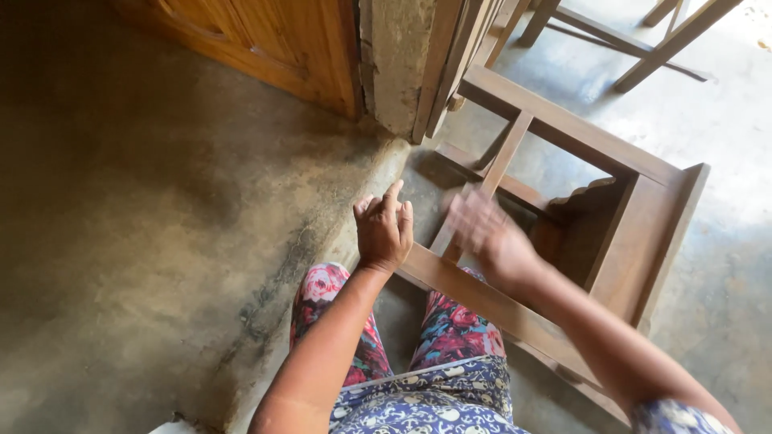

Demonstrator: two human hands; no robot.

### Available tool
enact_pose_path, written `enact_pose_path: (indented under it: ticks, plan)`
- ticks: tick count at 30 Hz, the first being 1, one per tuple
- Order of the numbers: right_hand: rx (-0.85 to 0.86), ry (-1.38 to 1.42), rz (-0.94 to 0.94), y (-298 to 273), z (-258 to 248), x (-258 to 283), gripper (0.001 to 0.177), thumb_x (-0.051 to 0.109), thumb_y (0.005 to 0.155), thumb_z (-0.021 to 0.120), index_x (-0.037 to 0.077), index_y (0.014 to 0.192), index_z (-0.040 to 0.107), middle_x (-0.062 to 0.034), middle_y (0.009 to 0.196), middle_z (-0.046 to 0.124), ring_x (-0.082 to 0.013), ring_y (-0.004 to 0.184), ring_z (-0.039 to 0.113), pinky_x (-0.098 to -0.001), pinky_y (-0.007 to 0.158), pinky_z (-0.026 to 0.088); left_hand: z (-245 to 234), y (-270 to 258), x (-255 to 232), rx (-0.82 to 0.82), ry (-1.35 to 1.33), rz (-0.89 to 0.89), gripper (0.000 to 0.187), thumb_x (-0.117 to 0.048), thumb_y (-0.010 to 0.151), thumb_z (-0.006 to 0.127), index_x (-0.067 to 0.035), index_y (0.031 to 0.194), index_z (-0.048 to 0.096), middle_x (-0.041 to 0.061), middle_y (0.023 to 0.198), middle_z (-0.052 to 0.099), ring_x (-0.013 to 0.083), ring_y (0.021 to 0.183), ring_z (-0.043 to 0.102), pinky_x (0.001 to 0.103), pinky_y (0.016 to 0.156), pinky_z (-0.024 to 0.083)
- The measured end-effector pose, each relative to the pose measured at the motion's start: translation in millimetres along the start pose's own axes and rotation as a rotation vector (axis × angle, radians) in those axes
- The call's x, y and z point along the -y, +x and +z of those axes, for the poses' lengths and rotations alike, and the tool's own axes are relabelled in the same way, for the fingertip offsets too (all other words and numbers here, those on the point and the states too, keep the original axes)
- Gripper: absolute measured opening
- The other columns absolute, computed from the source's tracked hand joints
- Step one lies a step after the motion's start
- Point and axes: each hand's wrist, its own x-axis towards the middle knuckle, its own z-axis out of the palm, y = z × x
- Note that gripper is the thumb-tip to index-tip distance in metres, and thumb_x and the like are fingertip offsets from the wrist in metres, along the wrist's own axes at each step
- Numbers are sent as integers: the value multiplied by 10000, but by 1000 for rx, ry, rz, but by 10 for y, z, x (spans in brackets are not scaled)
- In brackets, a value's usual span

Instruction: The person sands a wooden chair frame with sandpaper.

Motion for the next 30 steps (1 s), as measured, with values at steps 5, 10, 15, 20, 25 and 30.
enact_pose_path:
  ticks: [5, 10, 15, 20, 25, 30]
  plan:
    - [3, -142, 725, 193, 17, -1228, 537, 230, 1085, 555, 89, 1600, 504, -143, 1699, 333, -498, 1523, 209, -668, 1170, 312, 0, -27, 1, 2, -10, -7, 416, -288, 998, 554, -85, 1351, 641, -24, 756, 702, 177, 766, 678, 421, 1011, 454]
    - [48, -383, 632, 164, 230, 41, 733, 244, 885, 729, 19, 1549, 517, -219, 1675, 365, -557, 1475, 335, -653, 1127, 402, -36, -13, -22, 15, -34, 4, 419, -276, 996, 563, -78, 1358, 639, -27, 753, 703, 175, 755, 682, 424, 1006, 461]
    - [48, -267, 517, 167, 208, -6, 633, 252, 962, 635, -6, 1527, 511, -243, 1655, 398, -521, 1499, 353, -615, 1135, 399, -4, 35, 0, 35, -23, -11, 438, -293, 985, 557, -80, 1359, 638, -27, 755, 712, 175, 756, 694, 436, 1003, 463]
    - [98, -357, 855, 283, 518, -1601, 652, 347, 1087, 508, -19, 1620, 423, -225, 1722, 232, -427, 1583, 132, -570, 1257, 190, 29, -6, 30, 1, -19, 3, 429, -291, 977, 565, -88, 1346, 648, -44, 742, 699, 163, 748, 680, 414, 1002, 460]
    - [39, -312, 832, 336, 441, -458, 662, 259, 1051, 562, -66, 1604, 400, -301, 1701, 221, -488, 1568, 164, -615, 1230, 225, 15, -24, 25, 4, -13, -1, 430, -294, 978, 567, -88, 1348, 647, -42, 740, 698, 161, 748, 684, 415, 1000, 462]
    - [17, -327, 715, 195, 519, -808, 752, 220, 979, 642, -67, 1612, 353, -332, 1687, 225, -537, 1550, 177, -680, 1176, 305, 12, 9, 24, 14, -20, -9, 434, -289, 967, 573, -83, 1341, 650, -43, 739, 699, 157, 744, 683, 404, 1005, 454]
